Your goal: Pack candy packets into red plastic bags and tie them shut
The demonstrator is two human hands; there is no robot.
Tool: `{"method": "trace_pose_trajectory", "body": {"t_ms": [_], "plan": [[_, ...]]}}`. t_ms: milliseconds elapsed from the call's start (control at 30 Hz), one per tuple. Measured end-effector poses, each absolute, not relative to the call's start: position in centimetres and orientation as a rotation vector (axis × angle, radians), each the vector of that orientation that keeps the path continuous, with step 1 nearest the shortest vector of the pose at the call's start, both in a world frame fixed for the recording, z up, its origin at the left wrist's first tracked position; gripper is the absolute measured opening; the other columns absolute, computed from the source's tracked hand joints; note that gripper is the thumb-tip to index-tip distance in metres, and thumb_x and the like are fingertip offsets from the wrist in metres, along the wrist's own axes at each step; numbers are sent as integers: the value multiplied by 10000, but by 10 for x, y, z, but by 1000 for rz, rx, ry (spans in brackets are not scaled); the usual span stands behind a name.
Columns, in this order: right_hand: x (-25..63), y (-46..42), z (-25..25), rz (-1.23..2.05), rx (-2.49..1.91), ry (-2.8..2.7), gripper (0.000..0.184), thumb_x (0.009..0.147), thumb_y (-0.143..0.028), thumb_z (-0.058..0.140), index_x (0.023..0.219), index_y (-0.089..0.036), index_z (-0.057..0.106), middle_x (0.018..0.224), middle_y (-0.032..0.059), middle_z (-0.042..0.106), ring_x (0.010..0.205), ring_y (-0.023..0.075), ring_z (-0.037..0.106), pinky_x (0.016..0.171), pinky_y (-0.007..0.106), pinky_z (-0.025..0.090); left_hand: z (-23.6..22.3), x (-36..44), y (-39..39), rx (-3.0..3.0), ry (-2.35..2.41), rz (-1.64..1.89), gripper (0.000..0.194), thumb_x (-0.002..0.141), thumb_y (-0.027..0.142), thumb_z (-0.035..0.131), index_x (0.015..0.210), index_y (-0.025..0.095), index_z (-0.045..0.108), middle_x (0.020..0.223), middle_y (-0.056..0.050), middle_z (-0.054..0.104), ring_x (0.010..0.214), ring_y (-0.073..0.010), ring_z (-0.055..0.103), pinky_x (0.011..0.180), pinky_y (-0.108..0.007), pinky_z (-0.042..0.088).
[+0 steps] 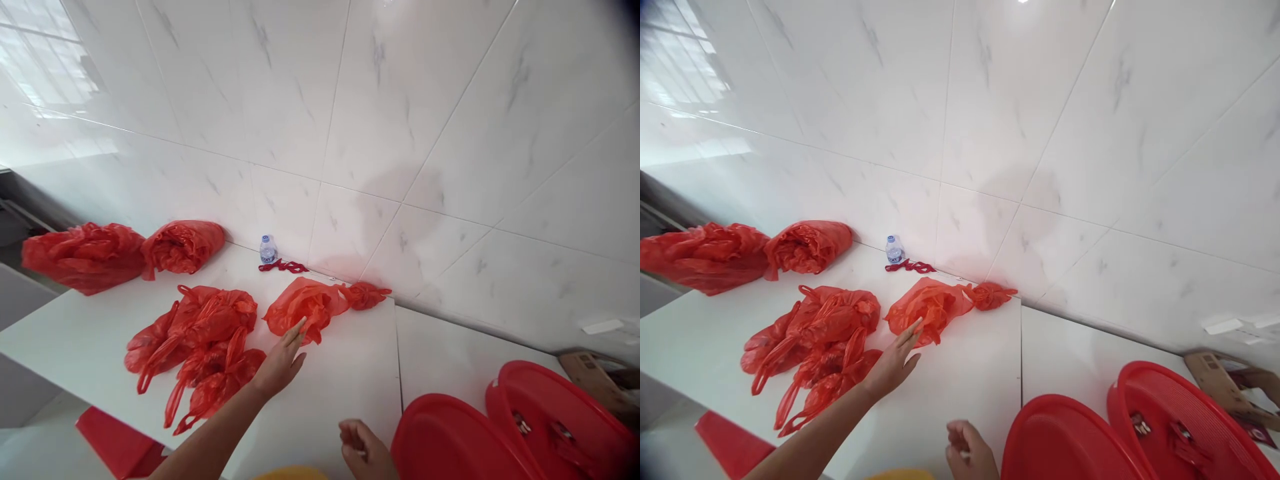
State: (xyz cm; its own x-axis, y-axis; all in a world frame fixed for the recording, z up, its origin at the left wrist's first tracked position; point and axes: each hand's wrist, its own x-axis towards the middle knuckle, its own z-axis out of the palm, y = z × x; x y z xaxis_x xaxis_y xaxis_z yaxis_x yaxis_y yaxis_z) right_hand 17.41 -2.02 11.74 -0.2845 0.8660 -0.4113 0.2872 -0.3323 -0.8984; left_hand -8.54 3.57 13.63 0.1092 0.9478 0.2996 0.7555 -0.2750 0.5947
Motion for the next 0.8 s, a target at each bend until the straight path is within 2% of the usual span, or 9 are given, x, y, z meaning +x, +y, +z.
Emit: {"method": "trace_pose_trajectory", "body": {"t_ms": [133, 200, 267, 333, 400, 533, 633, 700, 800], "plan": [[158, 11, 136, 1676, -1497, -1096, 658, 661, -582, 650, 1211, -255, 498, 1182, 118, 582, 985, 233, 601, 790, 352, 473, 138, -61, 0, 2266, 1446, 904, 633, 856, 69, 413, 1445, 237, 252, 1490, -103, 331, 1379, -225, 275, 1092, -437, 337], [152, 25, 146, 1764, -1424, -940, 655, 707, -567, 628, 1275, -317, 420, 1276, 79, 534, 1081, 219, 568, 805, 339, 470, 141, -43, -15, 2316, 1281, 862, 632, 836, 61, 436, 1429, 226, 295, 1462, -98, 384, 1382, -234, 268, 1094, -445, 335], [148, 35, 150, 1901, -1279, -870, 539, 720, -478, 648, 1204, -307, 483, 1186, 52, 594, 1021, 207, 597, 743, 309, 480, 144, -25, -26, 2307, 1149, 802, 630, 812, 67, 471, 1409, 225, 343, 1424, -84, 444, 1370, -240, 291, 1094, -443, 338], [148, 39, 150, 1980, -1172, -840, 350, 671, -334, 690, 992, -236, 591, 933, 29, 662, 835, 182, 633, 647, 263, 471, 146, -14, -33, 2253, 1078, 749, 608, 790, 86, 509, 1372, 232, 409, 1367, -68, 513, 1337, -238, 352, 1088, -428, 349], [154, 40, 147, 1930, -1154, -797, 211, 620, -235, 691, 810, -201, 606, 749, 0, 644, 703, 154, 615, 611, 247, 462, 146, -10, -35, 2177, 1080, 727, 536, 782, 113, 536, 1301, 241, 501, 1299, -62, 574, 1273, -231, 438, 1067, -407, 375], [177, 40, 149, 1643, -1203, -717, 212, 622, -247, 674, 824, -217, 618, 863, 15, 664, 806, 172, 613, 741, 308, 494, 144, -20, -26, 1901, 1315, 810, 282, 826, 187, 512, 1069, 238, 647, 1134, -71, 658, 1065, -212, 590, 947, -373, 462], [189, 38, 160, 1461, -1348, -903, 154, 672, -248, 615, 823, -219, 612, 847, 9, 649, 795, 169, 590, 734, 302, 479, 149, -25, -14, 1602, 1469, 954, 166, 846, 272, 502, 914, 222, 645, 1028, -74, 661, 959, -207, 611, 825, -348, 493], [187, 32, 168, 1352, -1463, -1121, 98, 703, -227, 568, 794, -214, 600, 763, -10, 625, 718, 155, 558, 672, 274, 453, 158, -22, -7, 1384, 1481, 1022, 187, 832, 347, 537, 935, 214, 618, 1036, -81, 640, 919, -205, 607, 771, -337, 493], [170, 19, 176, 1247, -1461, -1441, 103, 731, -204, 531, 808, -209, 600, 755, -11, 617, 688, 155, 534, 621, 256, 416, 177, -7, -2, 1086, 1265, 1027, 484, 752, 439, 646, 1168, 221, 526, 1143, -111, 600, 887, -205, 611, 719, -332, 500]]}}
